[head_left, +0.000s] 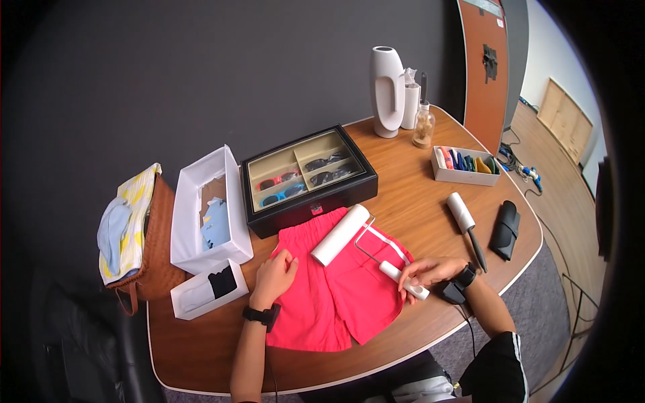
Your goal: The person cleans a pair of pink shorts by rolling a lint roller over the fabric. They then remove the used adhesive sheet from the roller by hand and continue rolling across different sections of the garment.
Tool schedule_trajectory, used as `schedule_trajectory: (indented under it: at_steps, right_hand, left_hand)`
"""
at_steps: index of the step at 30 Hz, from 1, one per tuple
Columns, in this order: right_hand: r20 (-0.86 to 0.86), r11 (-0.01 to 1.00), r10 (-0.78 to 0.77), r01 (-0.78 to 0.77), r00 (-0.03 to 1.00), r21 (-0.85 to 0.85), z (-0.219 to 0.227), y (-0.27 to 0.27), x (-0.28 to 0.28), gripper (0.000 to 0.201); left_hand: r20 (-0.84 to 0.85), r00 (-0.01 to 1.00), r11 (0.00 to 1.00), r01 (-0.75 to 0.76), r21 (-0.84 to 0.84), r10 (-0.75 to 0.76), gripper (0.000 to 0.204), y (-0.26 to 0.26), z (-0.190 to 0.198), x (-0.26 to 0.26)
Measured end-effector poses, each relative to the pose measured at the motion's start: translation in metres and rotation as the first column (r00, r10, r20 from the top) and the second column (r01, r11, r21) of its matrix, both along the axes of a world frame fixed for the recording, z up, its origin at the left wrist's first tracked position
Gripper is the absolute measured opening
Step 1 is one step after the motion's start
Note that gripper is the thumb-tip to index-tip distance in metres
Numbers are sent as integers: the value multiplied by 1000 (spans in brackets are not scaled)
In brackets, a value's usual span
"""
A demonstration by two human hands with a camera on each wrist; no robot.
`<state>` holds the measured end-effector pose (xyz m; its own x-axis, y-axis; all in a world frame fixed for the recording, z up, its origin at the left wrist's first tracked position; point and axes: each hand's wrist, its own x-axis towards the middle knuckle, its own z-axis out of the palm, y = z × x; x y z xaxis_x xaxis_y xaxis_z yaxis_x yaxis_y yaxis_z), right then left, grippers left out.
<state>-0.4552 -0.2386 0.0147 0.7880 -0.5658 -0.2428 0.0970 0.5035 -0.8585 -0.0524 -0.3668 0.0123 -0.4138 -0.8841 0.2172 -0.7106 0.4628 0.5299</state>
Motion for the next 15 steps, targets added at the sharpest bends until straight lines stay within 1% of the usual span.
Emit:
schedule_trajectory:
  at_steps: [7, 9, 10, 12, 15]
  right_hand:
    - [-13, 1000, 1, -1, 1000, 5, 2, 0, 1, 26]
    - [-37, 1000, -8, 7, 999, -14, 4, 1, 2, 25]
    - [-36, 1000, -9, 9, 999, -5, 5, 1, 2, 25]
    - [-75, 998, -36, 32, 997, -46, 5, 3, 4, 24]
    - [-104, 999, -43, 40, 994, -34, 8, 3, 7, 24]
  left_hand:
    - [8, 1000, 1000, -3, 8, 3, 22, -1, 1, 0]
    - [61, 998, 998, -19, 65, 15, 21, 0, 4, -1]
    - [62, 998, 997, -18, 75, 13, 21, -1, 3, -1]
    - [49, 999, 999, -11, 42, 9, 21, -1, 0, 0]
    - [70, 997, 997, -21, 68, 16, 20, -1, 3, -1]
